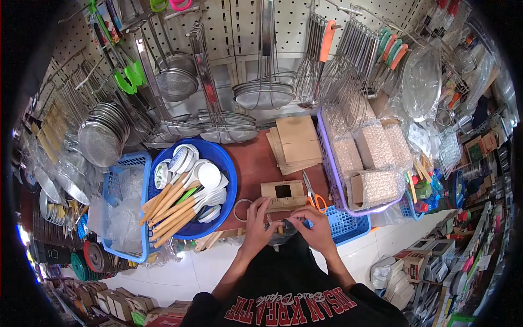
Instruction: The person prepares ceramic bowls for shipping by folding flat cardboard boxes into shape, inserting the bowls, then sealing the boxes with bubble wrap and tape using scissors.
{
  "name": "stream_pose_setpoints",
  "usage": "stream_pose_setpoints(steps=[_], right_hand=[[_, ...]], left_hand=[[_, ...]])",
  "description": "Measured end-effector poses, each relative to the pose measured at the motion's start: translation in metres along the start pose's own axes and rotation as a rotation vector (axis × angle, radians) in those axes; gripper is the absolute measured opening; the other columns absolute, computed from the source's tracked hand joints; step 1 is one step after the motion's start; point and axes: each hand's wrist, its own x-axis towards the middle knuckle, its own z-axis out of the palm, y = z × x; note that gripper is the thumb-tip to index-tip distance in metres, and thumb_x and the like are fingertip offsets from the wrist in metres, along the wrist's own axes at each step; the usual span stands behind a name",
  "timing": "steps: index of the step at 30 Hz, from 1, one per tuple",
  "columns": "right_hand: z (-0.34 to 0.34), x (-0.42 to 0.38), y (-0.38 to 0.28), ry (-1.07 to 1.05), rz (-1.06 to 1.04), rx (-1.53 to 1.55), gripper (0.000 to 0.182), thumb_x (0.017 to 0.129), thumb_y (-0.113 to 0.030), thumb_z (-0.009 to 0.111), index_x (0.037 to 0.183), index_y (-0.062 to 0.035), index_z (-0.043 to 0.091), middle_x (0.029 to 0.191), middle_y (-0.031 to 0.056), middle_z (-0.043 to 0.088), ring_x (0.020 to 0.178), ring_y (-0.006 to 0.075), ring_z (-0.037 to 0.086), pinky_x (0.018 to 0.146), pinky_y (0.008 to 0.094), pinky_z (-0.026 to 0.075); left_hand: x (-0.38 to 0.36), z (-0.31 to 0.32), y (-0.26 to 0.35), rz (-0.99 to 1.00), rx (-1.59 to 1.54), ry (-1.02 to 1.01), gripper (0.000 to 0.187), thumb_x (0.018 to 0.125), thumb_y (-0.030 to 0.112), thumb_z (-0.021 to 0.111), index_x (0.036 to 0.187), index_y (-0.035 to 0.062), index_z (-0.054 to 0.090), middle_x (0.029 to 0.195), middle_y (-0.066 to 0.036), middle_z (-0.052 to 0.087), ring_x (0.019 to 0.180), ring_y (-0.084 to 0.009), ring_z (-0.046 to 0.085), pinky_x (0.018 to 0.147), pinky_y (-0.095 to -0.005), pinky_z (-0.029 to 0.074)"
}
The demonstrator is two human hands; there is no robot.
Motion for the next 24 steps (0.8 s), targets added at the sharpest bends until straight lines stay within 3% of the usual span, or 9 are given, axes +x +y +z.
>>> stream_pose_setpoints(steps=[6, 8, 15, 20, 24], right_hand=[[0.002, 0.004, 0.021, 0.122, 0.002, 0.011, 0.010, 0.088, -0.006, 0.072, 0.095, 0.0010, 0.071, 0.092, 0.0087, 0.068, 0.077, 0.0154, 0.064, 0.068, 0.0279, 0.051], [0.000, 0.007, 0.021, 0.144, -0.009, 0.026, 0.010, 0.088, -0.006, 0.072, 0.095, 0.0011, 0.071, 0.091, 0.0084, 0.068, 0.076, 0.0155, 0.064, 0.068, 0.0278, 0.051], [0.003, 0.012, 0.030, 0.098, 0.003, 0.026, 0.010, 0.089, -0.006, 0.072, 0.095, 0.0017, 0.070, 0.089, 0.0081, 0.066, 0.076, 0.0152, 0.064, 0.069, 0.0274, 0.051], [0.006, 0.027, 0.045, 0.028, 0.084, 0.024, 0.010, 0.090, -0.006, 0.071, 0.095, 0.0021, 0.070, 0.091, 0.0087, 0.066, 0.075, 0.0149, 0.064, 0.067, 0.0280, 0.051], [0.010, 0.046, 0.066, -0.010, 0.030, -0.057, 0.011, 0.089, -0.008, 0.071, 0.094, 0.0009, 0.070, 0.087, 0.0102, 0.066, 0.072, 0.0175, 0.064, 0.066, 0.0301, 0.051]], left_hand=[[0.026, 0.009, -0.025, -0.064, 0.028, 0.103, 0.066, 0.086, 0.017, 0.076, 0.143, 0.0043, 0.046, 0.149, -0.020, 0.040, 0.135, -0.0383, 0.042, 0.112, -0.0452, 0.036], [0.032, 0.010, -0.039, -0.096, -0.037, 0.051, 0.061, 0.087, 0.015, 0.073, 0.142, 0.0037, 0.048, 0.148, -0.020, 0.044, 0.135, -0.0371, 0.045, 0.112, -0.0436, 0.037], [0.031, 0.021, -0.053, -0.121, -0.071, 0.100, 0.045, 0.088, 0.007, 0.069, 0.131, 0.0016, 0.058, 0.137, -0.017, 0.058, 0.130, -0.0338, 0.053, 0.109, -0.0415, 0.040], [0.025, 0.029, -0.060, -0.077, 0.021, 0.166, 0.033, 0.089, 0.006, 0.068, 0.121, 0.0006, 0.066, 0.133, -0.016, 0.062, 0.129, -0.0323, 0.055, 0.107, -0.0427, 0.041], [0.021, 0.031, -0.061, -0.043, 0.114, 0.160, 0.029, 0.091, 0.008, 0.066, 0.118, -0.0004, 0.068, 0.132, -0.015, 0.063, 0.129, -0.0326, 0.055, 0.106, -0.0447, 0.041]])
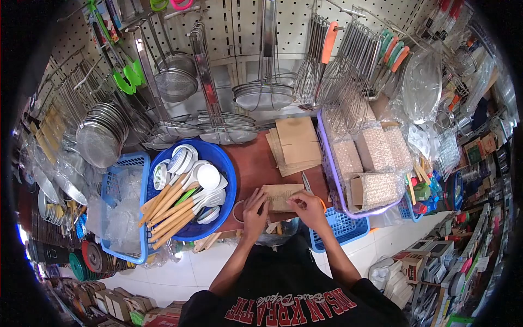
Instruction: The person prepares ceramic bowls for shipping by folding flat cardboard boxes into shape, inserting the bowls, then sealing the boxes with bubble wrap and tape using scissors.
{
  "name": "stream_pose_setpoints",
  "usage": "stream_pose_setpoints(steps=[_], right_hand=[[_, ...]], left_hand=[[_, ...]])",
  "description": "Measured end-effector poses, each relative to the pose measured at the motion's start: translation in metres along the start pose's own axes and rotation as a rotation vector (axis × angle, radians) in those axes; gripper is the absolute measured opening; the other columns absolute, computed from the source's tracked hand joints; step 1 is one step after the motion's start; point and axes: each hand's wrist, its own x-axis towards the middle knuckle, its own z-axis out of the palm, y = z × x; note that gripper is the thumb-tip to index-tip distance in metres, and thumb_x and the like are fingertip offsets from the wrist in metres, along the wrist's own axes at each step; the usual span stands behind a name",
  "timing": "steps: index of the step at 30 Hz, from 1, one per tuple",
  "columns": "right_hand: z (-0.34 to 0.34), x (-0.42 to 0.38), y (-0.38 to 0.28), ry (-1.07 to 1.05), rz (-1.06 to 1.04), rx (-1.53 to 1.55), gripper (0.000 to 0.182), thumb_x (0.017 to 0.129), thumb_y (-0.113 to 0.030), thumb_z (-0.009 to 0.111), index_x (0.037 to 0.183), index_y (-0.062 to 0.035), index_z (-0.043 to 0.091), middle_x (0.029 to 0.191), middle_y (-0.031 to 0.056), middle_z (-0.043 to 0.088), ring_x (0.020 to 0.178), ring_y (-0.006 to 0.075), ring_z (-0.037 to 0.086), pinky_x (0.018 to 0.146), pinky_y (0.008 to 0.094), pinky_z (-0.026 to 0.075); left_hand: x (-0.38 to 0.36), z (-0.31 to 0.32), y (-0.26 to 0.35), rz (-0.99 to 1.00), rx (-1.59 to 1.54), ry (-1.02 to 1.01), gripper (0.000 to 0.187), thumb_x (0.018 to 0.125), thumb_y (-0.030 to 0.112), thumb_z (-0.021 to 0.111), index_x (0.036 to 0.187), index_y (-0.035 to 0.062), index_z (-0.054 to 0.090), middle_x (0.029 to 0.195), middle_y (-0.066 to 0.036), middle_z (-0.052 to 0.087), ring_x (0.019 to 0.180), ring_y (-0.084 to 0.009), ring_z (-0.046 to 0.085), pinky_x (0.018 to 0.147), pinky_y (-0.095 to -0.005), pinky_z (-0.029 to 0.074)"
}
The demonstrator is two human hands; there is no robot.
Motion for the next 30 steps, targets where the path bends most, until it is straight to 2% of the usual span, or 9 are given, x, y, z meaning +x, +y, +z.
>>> stream_pose_setpoints(steps=[2, 5, 8, 14, 15, 17, 20, 23, 30], right_hand=[[-0.002, 0.013, 0.002, -0.060, -0.039, -0.128, 0.012, 0.088, -0.010, 0.072, 0.094, -0.0003, 0.070, 0.085, 0.0117, 0.066, 0.071, 0.0201, 0.064, 0.066, 0.0323, 0.051], [0.005, 0.033, 0.010, -0.154, -0.132, -0.156, 0.014, 0.086, -0.014, 0.073, 0.093, -0.0025, 0.071, 0.083, 0.0139, 0.067, 0.073, 0.0257, 0.065, 0.068, 0.0364, 0.051], [0.015, 0.048, 0.019, -0.210, -0.095, -0.142, 0.016, 0.086, -0.018, 0.073, 0.093, -0.0034, 0.072, 0.085, 0.0155, 0.069, 0.078, 0.0309, 0.067, 0.073, 0.0400, 0.051], [0.024, 0.063, 0.031, -0.269, -0.173, -0.207, 0.020, 0.085, -0.022, 0.073, 0.091, -0.0031, 0.071, 0.091, 0.0169, 0.069, 0.087, 0.0353, 0.067, 0.077, 0.0431, 0.052], [0.025, 0.064, 0.034, -0.262, -0.203, -0.223, 0.019, 0.085, -0.021, 0.073, 0.091, -0.0029, 0.070, 0.089, 0.0162, 0.068, 0.084, 0.0335, 0.067, 0.076, 0.0417, 0.052], [0.026, 0.065, 0.040, -0.244, -0.262, -0.254, 0.017, 0.085, -0.018, 0.074, 0.091, -0.0026, 0.070, 0.086, 0.0147, 0.067, 0.080, 0.0297, 0.068, 0.072, 0.0390, 0.053], [0.025, 0.062, 0.035, -0.237, -0.226, -0.297, 0.016, 0.085, -0.018, 0.074, 0.090, -0.0028, 0.070, 0.084, 0.0145, 0.066, 0.079, 0.0295, 0.068, 0.071, 0.0391, 0.053], [0.028, 0.060, 0.031, -0.242, -0.124, -0.273, 0.018, 0.085, -0.022, 0.072, 0.090, -0.0043, 0.071, 0.088, 0.0161, 0.066, 0.085, 0.0363, 0.066, 0.076, 0.0450, 0.051], [0.032, 0.054, 0.032, -0.147, -0.166, -0.268, 0.016, 0.084, -0.019, 0.073, 0.089, -0.0037, 0.070, 0.084, 0.0159, 0.064, 0.080, 0.0351, 0.066, 0.072, 0.0428, 0.052]], left_hand=[[-0.002, -0.001, -0.002, 0.013, 0.039, -0.020, 0.031, 0.091, 0.010, 0.066, 0.120, -0.0002, 0.068, 0.135, -0.014, 0.062, 0.129, -0.0329, 0.055, 0.106, -0.0455, 0.041], [-0.004, -0.002, -0.003, 0.077, 0.107, -0.056, 0.037, 0.090, 0.012, 0.067, 0.124, -0.0003, 0.065, 0.140, -0.014, 0.058, 0.132, -0.0326, 0.052, 0.107, -0.0463, 0.039], [-0.002, -0.008, 0.000, 0.118, 0.107, -0.106, 0.044, 0.088, 0.014, 0.069, 0.129, -0.0006, 0.062, 0.145, -0.014, 0.053, 0.137, -0.0321, 0.046, 0.111, -0.0469, 0.036], [0.000, -0.015, -0.001, 0.109, 0.071, -0.182, 0.053, 0.086, 0.019, 0.073, 0.134, -0.0002, 0.058, 0.148, -0.016, 0.049, 0.140, -0.0325, 0.042, 0.116, -0.0480, 0.031], [0.000, -0.015, 0.000, 0.095, 0.048, -0.185, 0.053, 0.086, 0.020, 0.073, 0.134, 0.0004, 0.059, 0.148, -0.016, 0.049, 0.140, -0.0328, 0.042, 0.116, -0.0481, 0.030], [0.001, -0.014, 0.003, 0.051, -0.010, -0.168, 0.048, 0.086, 0.020, 0.073, 0.130, 0.0019, 0.061, 0.147, -0.016, 0.050, 0.140, -0.0334, 0.043, 0.116, -0.0481, 0.030], [-0.001, -0.011, 0.001, 0.048, -0.034, -0.153, 0.039, 0.087, 0.019, 0.073, 0.121, 0.0032, 0.066, 0.147, -0.016, 0.050, 0.138, -0.0339, 0.044, 0.115, -0.0486, 0.031], [-0.004, -0.009, -0.004, 0.116, 0.018, -0.143, 0.031, 0.087, 0.019, 0.072, 0.113, 0.0032, 0.069, 0.147, -0.015, 0.050, 0.137, -0.0341, 0.046, 0.114, -0.0491, 0.033], [-0.006, -0.006, -0.010, 0.157, 0.054, -0.129, 0.026, 0.087, 0.020, 0.073, 0.108, 0.0048, 0.072, 0.147, -0.016, 0.049, 0.133, -0.0340, 0.049, 0.110, -0.0493, 0.036]])
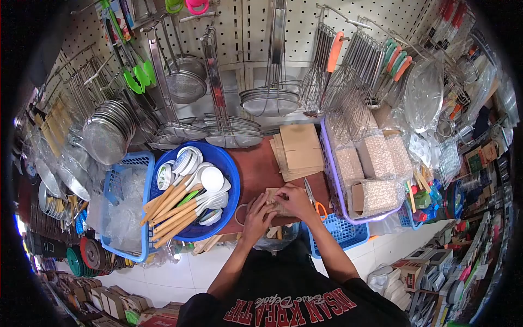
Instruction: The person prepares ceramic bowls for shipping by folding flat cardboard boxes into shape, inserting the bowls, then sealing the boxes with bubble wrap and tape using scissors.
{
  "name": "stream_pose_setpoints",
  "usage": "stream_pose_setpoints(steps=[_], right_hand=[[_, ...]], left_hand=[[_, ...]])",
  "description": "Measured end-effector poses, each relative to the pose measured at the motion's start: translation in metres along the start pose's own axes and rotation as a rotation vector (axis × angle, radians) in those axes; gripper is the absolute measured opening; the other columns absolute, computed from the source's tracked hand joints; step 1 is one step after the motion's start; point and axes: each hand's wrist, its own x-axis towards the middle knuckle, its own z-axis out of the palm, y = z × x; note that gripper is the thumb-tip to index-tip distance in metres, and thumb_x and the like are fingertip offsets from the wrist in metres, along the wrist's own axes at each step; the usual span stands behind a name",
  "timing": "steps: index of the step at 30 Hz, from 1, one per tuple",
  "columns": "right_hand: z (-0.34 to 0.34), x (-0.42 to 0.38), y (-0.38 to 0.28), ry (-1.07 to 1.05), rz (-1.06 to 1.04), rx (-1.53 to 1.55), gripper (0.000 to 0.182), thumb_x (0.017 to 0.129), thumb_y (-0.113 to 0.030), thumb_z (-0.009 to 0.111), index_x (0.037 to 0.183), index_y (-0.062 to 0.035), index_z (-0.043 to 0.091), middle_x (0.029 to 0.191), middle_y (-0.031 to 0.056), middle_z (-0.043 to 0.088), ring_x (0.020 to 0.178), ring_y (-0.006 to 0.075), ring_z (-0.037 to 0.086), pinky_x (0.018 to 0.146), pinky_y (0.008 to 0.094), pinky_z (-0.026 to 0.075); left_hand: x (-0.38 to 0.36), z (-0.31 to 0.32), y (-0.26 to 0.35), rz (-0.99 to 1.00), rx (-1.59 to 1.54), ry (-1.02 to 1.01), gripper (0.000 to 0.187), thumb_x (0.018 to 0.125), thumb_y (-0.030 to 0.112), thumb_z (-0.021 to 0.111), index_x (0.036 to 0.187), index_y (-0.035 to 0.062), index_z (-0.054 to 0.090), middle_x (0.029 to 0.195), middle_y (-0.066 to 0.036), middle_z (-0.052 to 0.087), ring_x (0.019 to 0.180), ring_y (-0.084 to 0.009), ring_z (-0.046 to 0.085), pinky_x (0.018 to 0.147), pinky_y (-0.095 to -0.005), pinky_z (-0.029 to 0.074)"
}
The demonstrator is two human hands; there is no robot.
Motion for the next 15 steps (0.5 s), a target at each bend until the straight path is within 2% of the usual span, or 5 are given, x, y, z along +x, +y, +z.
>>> stream_pose_setpoints(steps=[5, 8, 11, 14, 15], right_hand=[[-0.0006, 0.0004, -0.0056, 0.060, 0.038, 0.029, 0.017, 0.082, -0.017, 0.076, 0.090, -0.0030, 0.070, 0.084, 0.0132, 0.063, 0.076, 0.0317, 0.067, 0.071, 0.0403, 0.053], [0.0024, 0.0029, -0.0022, 0.122, 0.140, 0.103, 0.021, 0.080, -0.017, 0.078, 0.094, -0.0032, 0.070, 0.087, 0.0119, 0.063, 0.079, 0.0296, 0.067, 0.072, 0.0387, 0.054], [0.0040, 0.0033, -0.0009, 0.127, 0.121, 0.069, 0.027, 0.078, -0.017, 0.080, 0.100, -0.0039, 0.069, 0.089, 0.0122, 0.063, 0.084, 0.0303, 0.067, 0.075, 0.0389, 0.054], [0.0011, 0.0037, -0.0069, 0.218, -0.107, -0.058, 0.030, 0.077, -0.011, 0.080, 0.104, -0.0037, 0.070, 0.092, 0.0122, 0.066, 0.076, 0.0277, 0.068, 0.069, 0.0363, 0.054], [0.0005, 0.0035, -0.0074, 0.178, -0.039, -0.028, 0.032, 0.077, -0.012, 0.080, 0.106, -0.0042, 0.069, 0.094, 0.0130, 0.066, 0.081, 0.0295, 0.068, 0.072, 0.0378, 0.054]], left_hand=[[0.0019, 0.0044, -0.0046, 0.022, -0.012, 0.015, 0.026, 0.086, 0.019, 0.074, 0.108, 0.0057, 0.070, 0.145, -0.016, 0.051, 0.132, -0.0341, 0.050, 0.109, -0.0485, 0.038], [0.0026, 0.0041, -0.0021, 0.017, -0.043, 0.027, 0.026, 0.086, 0.018, 0.074, 0.107, 0.0055, 0.069, 0.144, -0.016, 0.052, 0.130, -0.0342, 0.051, 0.107, -0.0479, 0.039], [0.0017, 0.0041, -0.0009, 0.012, -0.070, 0.044, 0.026, 0.085, 0.017, 0.075, 0.107, 0.0057, 0.069, 0.143, -0.015, 0.052, 0.128, -0.0342, 0.052, 0.105, -0.0475, 0.040], [0.0026, 0.0032, -0.0002, 0.010, -0.072, 0.050, 0.025, 0.085, 0.016, 0.075, 0.107, 0.0057, 0.069, 0.144, -0.014, 0.051, 0.126, -0.0343, 0.053, 0.103, -0.0470, 0.040], [0.0023, 0.0036, 0.0006, 0.009, -0.071, 0.047, 0.025, 0.084, 0.016, 0.075, 0.107, 0.0056, 0.069, 0.145, -0.014, 0.051, 0.126, -0.0344, 0.053, 0.103, -0.0468, 0.041]])
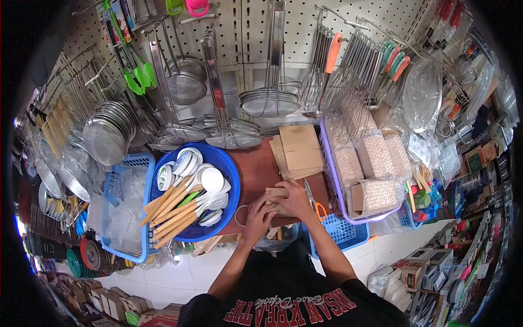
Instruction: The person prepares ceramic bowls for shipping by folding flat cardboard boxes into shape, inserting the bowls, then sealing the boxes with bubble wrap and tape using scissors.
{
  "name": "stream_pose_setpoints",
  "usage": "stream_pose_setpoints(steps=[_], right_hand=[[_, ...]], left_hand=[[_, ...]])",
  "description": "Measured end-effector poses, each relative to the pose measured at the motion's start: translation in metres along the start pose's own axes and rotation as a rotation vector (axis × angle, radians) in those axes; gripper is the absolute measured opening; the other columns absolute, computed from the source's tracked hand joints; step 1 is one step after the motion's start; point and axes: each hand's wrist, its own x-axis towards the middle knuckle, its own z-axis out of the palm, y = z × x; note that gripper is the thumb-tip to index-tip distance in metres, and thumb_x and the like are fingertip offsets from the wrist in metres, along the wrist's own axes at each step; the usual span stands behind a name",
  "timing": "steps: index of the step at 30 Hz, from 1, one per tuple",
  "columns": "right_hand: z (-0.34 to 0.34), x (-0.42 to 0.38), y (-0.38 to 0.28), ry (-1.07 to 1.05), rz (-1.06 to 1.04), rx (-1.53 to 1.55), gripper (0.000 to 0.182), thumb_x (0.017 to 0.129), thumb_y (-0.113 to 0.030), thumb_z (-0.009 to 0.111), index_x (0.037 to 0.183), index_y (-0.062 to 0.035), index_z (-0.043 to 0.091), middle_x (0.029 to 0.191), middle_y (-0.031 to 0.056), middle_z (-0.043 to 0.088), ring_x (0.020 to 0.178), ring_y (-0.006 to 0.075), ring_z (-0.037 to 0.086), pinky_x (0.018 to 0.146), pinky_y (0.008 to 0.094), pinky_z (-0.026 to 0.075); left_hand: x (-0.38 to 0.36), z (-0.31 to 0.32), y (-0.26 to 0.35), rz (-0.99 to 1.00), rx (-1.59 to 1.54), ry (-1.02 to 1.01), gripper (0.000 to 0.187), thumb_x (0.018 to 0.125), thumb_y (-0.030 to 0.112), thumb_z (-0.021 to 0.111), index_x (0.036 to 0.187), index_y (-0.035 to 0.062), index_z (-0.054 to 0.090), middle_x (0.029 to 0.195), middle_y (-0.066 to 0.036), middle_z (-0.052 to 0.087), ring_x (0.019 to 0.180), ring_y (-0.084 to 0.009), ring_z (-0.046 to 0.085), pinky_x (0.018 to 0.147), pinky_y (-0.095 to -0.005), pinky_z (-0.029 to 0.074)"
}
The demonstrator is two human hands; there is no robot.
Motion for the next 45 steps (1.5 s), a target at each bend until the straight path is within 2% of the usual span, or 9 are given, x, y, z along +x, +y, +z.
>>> stream_pose_setpoints(steps=[2, 8, 20, 26, 30, 33, 38, 41, 45], right_hand=[[0.000, 0.002, -0.001, -0.081, 0.135, 0.051, 0.035, 0.078, -0.014, 0.079, 0.110, -0.0053, 0.067, 0.099, 0.0145, 0.067, 0.092, 0.0331, 0.068, 0.080, 0.0407, 0.054], [0.004, 0.000, 0.003, -0.024, 0.103, 0.054, 0.032, 0.081, -0.010, 0.075, 0.111, -0.0052, 0.066, 0.102, 0.0156, 0.068, 0.096, 0.0335, 0.068, 0.081, 0.0411, 0.054], [0.004, -0.001, 0.001, 0.007, 0.109, 0.094, 0.032, 0.084, -0.010, 0.072, 0.114, -0.0050, 0.065, 0.099, 0.0168, 0.069, 0.091, 0.0338, 0.069, 0.078, 0.0420, 0.054], [0.014, -0.003, 0.020, 0.050, 0.079, 0.119, 0.039, 0.081, -0.017, 0.077, 0.117, -0.0060, 0.065, 0.099, 0.0160, 0.069, 0.091, 0.0336, 0.069, 0.077, 0.0419, 0.055], [0.003, -0.001, 0.003, -0.012, 0.072, 0.050, 0.036, 0.082, -0.013, 0.076, 0.116, -0.0060, 0.065, 0.098, 0.0164, 0.069, 0.090, 0.0343, 0.069, 0.078, 0.0420, 0.055], [0.008, -0.003, 0.011, -0.005, 0.072, 0.077, 0.036, 0.081, -0.014, 0.076, 0.115, -0.0060, 0.066, 0.098, 0.0164, 0.069, 0.091, 0.0345, 0.069, 0.078, 0.0419, 0.055], [0.006, -0.003, 0.012, -0.007, 0.085, 0.074, 0.035, 0.081, -0.014, 0.076, 0.113, -0.0060, 0.066, 0.100, 0.0164, 0.069, 0.091, 0.0342, 0.069, 0.079, 0.0416, 0.055], [0.003, -0.003, 0.006, -0.015, 0.046, 0.026, 0.033, 0.083, -0.016, 0.076, 0.113, -0.0059, 0.066, 0.101, 0.0144, 0.069, 0.078, 0.0295, 0.070, 0.069, 0.0379, 0.055], [0.002, -0.002, 0.009, -0.036, 0.125, 0.090, 0.034, 0.081, -0.014, 0.076, 0.112, -0.0059, 0.065, 0.103, 0.0163, 0.068, 0.093, 0.0333, 0.069, 0.080, 0.0418, 0.054]], left_hand=[[0.000, 0.000, 0.000, -0.019, -0.011, -0.020, 0.026, 0.085, 0.016, 0.075, 0.108, 0.0058, 0.068, 0.145, -0.014, 0.050, 0.125, -0.0343, 0.053, 0.102, -0.0465, 0.041], [0.004, -0.003, 0.004, -0.058, 0.024, -0.057, 0.029, 0.087, 0.016, 0.072, 0.115, 0.0080, 0.068, 0.147, -0.014, 0.047, 0.125, -0.0343, 0.052, 0.102, -0.0465, 0.041], [0.004, -0.003, 0.010, -0.090, 0.030, -0.061, 0.027, 0.088, 0.013, 0.070, 0.114, 0.0062, 0.068, 0.150, -0.014, 0.045, 0.124, -0.0366, 0.051, 0.103, -0.0457, 0.042], [0.002, -0.002, 0.010, -0.095, -0.022, -0.054, 0.026, 0.088, 0.009, 0.070, 0.113, 0.0047, 0.067, 0.151, -0.014, 0.044, 0.124, -0.0366, 0.051, 0.102, -0.0449, 0.043], [0.003, -0.001, 0.014, -0.142, -0.048, -0.039, 0.026, 0.088, 0.008, 0.069, 0.114, 0.0048, 0.068, 0.151, -0.015, 0.044, 0.125, -0.0365, 0.051, 0.101, -0.0441, 0.045], [0.002, 0.000, 0.009, -0.090, -0.058, -0.035, 0.026, 0.089, 0.009, 0.069, 0.115, 0.0055, 0.068, 0.151, -0.015, 0.044, 0.125, -0.0362, 0.051, 0.102, -0.0443, 0.044], [0.001, 0.005, 0.005, -0.174, -0.124, -0.035, 0.024, 0.089, 0.012, 0.069, 0.112, 0.0061, 0.070, 0.151, -0.014, 0.045, 0.127, -0.0357, 0.050, 0.105, -0.0447, 0.040], [-0.001, 0.004, 0.009, -0.194, -0.086, -0.044, 0.023, 0.088, 0.012, 0.069, 0.111, 0.0061, 0.070, 0.150, -0.014, 0.046, 0.128, -0.0355, 0.049, 0.107, -0.0446, 0.038], [0.001, 0.004, 0.006, -0.171, -0.101, -0.040, 0.024, 0.088, 0.011, 0.070, 0.111, 0.0063, 0.069, 0.150, -0.014, 0.046, 0.129, -0.0354, 0.049, 0.107, -0.0446, 0.038]])
